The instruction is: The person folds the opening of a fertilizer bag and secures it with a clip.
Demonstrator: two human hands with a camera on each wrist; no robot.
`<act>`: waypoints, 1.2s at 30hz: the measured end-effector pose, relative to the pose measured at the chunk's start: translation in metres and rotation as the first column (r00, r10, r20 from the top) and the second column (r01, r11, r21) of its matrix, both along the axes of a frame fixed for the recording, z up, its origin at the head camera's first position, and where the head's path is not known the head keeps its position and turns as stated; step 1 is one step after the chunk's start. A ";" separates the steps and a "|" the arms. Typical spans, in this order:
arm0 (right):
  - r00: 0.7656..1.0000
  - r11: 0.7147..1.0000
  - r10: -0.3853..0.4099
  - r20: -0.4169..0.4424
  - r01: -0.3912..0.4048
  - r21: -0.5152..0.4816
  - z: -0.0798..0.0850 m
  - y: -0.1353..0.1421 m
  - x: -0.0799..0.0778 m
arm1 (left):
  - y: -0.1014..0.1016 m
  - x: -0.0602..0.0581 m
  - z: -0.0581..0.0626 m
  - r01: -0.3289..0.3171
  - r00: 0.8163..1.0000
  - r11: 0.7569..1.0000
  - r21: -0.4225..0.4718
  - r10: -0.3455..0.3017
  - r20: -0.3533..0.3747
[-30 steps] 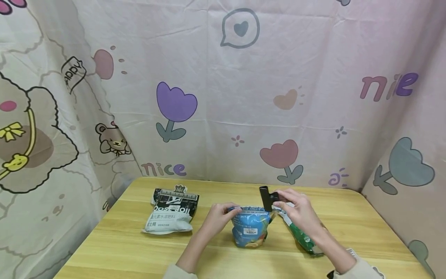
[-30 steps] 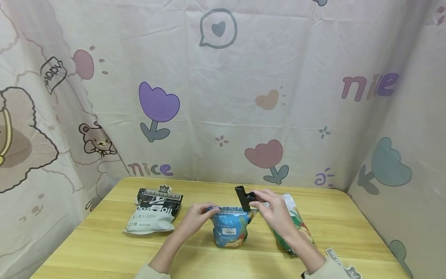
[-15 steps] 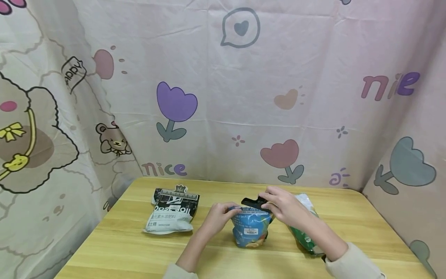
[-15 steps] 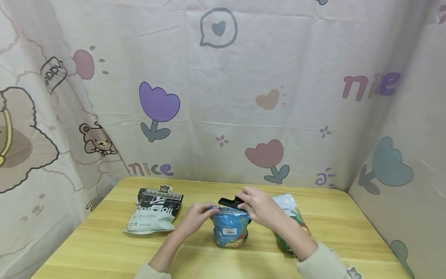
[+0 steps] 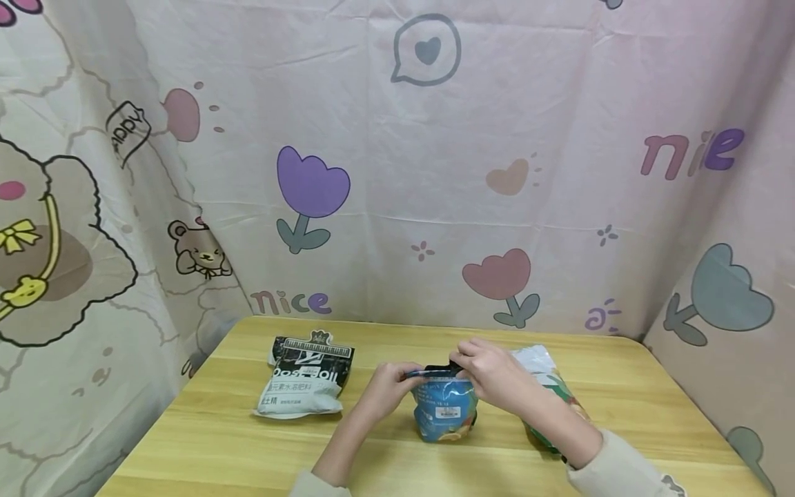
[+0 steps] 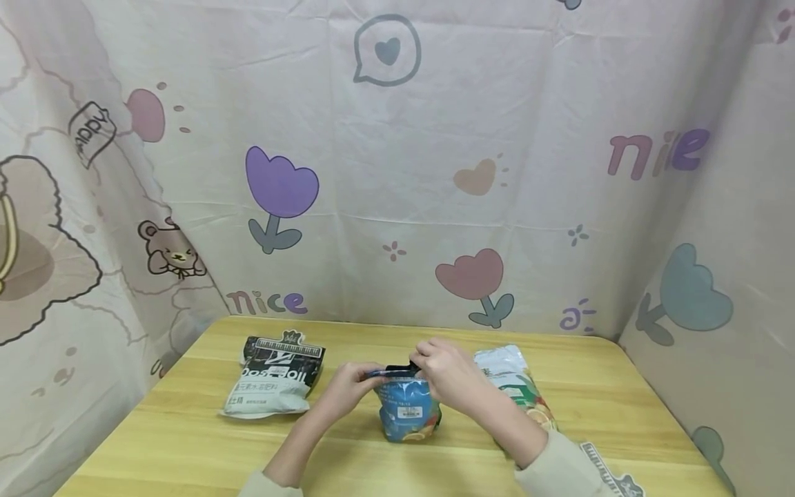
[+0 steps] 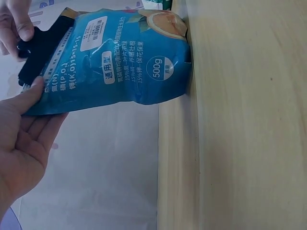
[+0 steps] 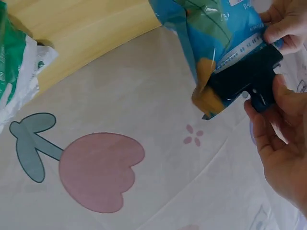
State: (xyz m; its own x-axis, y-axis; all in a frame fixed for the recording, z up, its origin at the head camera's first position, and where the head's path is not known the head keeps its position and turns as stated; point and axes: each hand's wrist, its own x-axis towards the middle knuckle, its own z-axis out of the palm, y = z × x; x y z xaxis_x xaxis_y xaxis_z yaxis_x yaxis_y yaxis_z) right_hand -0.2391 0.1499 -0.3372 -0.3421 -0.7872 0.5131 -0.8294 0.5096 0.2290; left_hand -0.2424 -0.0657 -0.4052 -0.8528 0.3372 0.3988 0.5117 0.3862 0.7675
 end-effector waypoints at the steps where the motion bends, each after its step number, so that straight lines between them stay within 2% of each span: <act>1: 1.000 1.000 -0.003 0.001 0.003 0.018 0.000 -0.002 0.000 | 0.000 0.000 0.000 0.001 1.000 1.000 0.000 -0.001 -0.001; 7: 0.998 0.995 -0.042 0.051 0.038 0.091 0.005 -0.012 0.001 | -0.004 0.000 0.001 0.034 0.998 0.999 0.029 -0.036 0.055; 10: 0.995 0.993 -0.063 0.076 0.055 0.101 0.006 -0.015 0.002 | -0.005 0.000 0.002 0.051 0.996 0.998 0.041 -0.054 0.077; 13: 0.989 0.993 -0.089 0.116 0.079 0.088 0.006 -0.014 0.003 | -0.005 0.000 0.001 0.042 0.997 0.998 0.044 -0.045 0.070; 16: 0.968 0.991 -0.136 0.211 0.132 0.034 0.002 -0.009 0.007 | -0.004 0.002 -0.004 0.022 0.995 0.998 0.060 -0.027 0.091; 18: 0.932 0.979 -0.180 0.314 0.200 -0.033 -0.003 -0.004 0.011 | -0.003 0.004 -0.009 0.012 0.991 0.997 0.071 -0.021 0.136; 19: 0.904 0.966 -0.199 0.378 0.246 -0.078 -0.006 -0.001 0.014 | -0.003 0.006 -0.011 0.011 0.986 0.997 0.072 -0.022 0.162; 21: 0.826 0.918 -0.226 0.516 0.358 -0.170 -0.011 0.005 0.021 | -0.002 0.011 -0.015 0.009 0.972 0.998 0.066 -0.024 0.233; 23: 0.721 0.838 -0.208 0.661 0.480 -0.259 -0.017 0.011 0.028 | -0.001 0.016 -0.019 0.016 0.956 0.999 0.046 -0.028 0.292; 26: 0.550 0.690 -0.075 0.832 0.631 -0.355 -0.026 0.018 0.036 | 0.002 0.024 -0.023 0.025 0.935 1.000 0.004 -0.025 0.352; 28: 0.444 0.623 0.016 0.896 0.696 -0.356 -0.034 0.022 0.039 | 0.005 0.027 -0.026 0.026 0.926 1.000 -0.013 -0.019 0.376; 29: 0.394 0.606 0.056 0.917 0.716 -0.345 -0.038 0.023 0.039 | 0.007 0.028 -0.027 0.022 0.923 1.000 -0.015 -0.015 0.385; 31: 0.292 0.599 0.126 0.948 0.739 -0.307 -0.049 0.024 0.039 | 0.011 0.030 -0.029 0.006 0.917 1.000 -0.008 -0.002 0.399; 34: 0.162 0.626 0.202 0.966 0.737 -0.255 -0.064 0.023 0.035 | 0.017 0.031 -0.032 -0.024 0.916 1.000 0.005 0.020 0.401; 36: 0.096 0.647 0.260 0.961 0.721 -0.247 -0.073 0.021 0.032 | 0.020 0.030 -0.032 -0.039 0.919 0.999 -0.001 0.037 0.393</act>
State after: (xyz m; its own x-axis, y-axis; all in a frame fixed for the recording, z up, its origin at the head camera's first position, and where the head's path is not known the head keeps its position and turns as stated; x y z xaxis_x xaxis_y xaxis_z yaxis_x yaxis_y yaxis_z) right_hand -0.2075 0.1709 -0.4102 -0.9525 -0.2304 -0.1990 0.1314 0.2784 -0.9514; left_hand -0.2120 -0.0453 -0.4374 -0.9534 0.3000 0.0317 0.1540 0.3935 0.9063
